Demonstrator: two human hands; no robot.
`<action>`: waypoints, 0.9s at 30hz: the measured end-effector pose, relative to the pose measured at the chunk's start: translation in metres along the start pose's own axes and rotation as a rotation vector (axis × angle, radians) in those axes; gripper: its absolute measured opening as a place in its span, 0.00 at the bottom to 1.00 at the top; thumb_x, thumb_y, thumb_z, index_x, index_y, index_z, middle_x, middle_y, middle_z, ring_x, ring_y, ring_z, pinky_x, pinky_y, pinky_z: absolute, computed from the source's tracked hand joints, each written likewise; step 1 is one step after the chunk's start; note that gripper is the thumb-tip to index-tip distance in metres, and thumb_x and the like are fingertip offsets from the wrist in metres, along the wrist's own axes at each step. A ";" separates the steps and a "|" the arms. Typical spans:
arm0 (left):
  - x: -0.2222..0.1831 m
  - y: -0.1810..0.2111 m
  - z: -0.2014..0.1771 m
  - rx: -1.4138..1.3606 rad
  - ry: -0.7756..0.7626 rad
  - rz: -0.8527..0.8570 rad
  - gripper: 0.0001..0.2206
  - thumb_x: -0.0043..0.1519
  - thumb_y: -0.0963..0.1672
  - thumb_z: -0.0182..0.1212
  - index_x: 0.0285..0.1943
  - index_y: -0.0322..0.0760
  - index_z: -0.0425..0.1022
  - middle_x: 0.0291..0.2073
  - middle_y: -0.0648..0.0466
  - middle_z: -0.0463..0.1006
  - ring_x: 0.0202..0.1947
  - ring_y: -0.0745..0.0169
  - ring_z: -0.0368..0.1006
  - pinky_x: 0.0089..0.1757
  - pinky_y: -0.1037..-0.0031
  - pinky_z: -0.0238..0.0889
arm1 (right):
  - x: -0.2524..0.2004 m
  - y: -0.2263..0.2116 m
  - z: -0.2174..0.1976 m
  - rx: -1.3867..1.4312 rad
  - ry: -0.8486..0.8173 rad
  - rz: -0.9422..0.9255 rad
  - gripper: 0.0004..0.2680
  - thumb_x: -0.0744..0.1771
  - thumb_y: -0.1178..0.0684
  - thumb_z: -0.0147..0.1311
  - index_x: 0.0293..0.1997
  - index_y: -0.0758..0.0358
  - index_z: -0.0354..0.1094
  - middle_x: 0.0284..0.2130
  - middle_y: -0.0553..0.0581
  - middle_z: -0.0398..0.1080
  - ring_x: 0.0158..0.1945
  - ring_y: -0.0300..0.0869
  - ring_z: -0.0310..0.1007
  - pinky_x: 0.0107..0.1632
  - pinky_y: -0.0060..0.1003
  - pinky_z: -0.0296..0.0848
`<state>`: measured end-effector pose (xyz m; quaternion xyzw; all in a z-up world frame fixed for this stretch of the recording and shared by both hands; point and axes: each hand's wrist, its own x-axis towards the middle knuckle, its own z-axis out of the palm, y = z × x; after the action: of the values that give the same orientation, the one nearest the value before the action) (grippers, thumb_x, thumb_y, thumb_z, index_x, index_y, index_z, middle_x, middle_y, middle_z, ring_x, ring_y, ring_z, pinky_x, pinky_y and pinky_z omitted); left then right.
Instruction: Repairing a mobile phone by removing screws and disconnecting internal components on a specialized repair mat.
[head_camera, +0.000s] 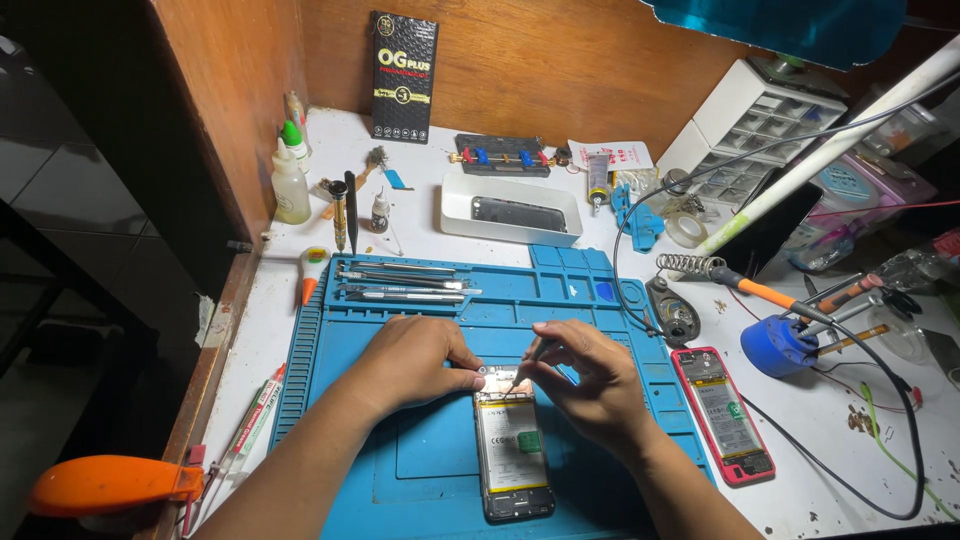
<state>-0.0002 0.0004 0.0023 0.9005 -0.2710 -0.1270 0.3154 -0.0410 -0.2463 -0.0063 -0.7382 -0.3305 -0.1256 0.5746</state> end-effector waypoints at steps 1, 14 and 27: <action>0.003 -0.004 0.005 0.000 0.002 0.000 0.08 0.57 0.49 0.71 0.44 0.53 0.87 0.34 0.59 0.85 0.42 0.56 0.79 0.51 0.58 0.64 | -0.002 -0.001 -0.001 0.000 -0.001 -0.001 0.20 0.60 0.71 0.61 0.58 0.68 0.71 0.34 0.66 0.75 0.37 0.53 0.83 0.39 0.49 0.86; 0.011 -0.012 0.015 0.105 -0.079 -0.093 0.14 0.56 0.57 0.66 0.48 0.67 0.86 0.43 0.71 0.82 0.49 0.63 0.75 0.53 0.62 0.57 | -0.004 -0.007 0.002 -0.172 -0.019 -0.079 0.17 0.65 0.64 0.61 0.61 0.63 0.64 0.37 0.61 0.72 0.40 0.44 0.77 0.46 0.34 0.85; 0.012 -0.012 0.015 0.098 -0.102 -0.111 0.16 0.56 0.58 0.65 0.50 0.66 0.85 0.44 0.71 0.81 0.50 0.63 0.74 0.53 0.62 0.57 | -0.003 -0.010 -0.003 -0.169 -0.056 -0.048 0.16 0.66 0.66 0.58 0.61 0.63 0.64 0.40 0.60 0.72 0.42 0.44 0.77 0.49 0.36 0.87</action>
<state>0.0085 -0.0061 -0.0177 0.9208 -0.2425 -0.1765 0.2492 -0.0492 -0.2491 0.0007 -0.7791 -0.3523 -0.1463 0.4975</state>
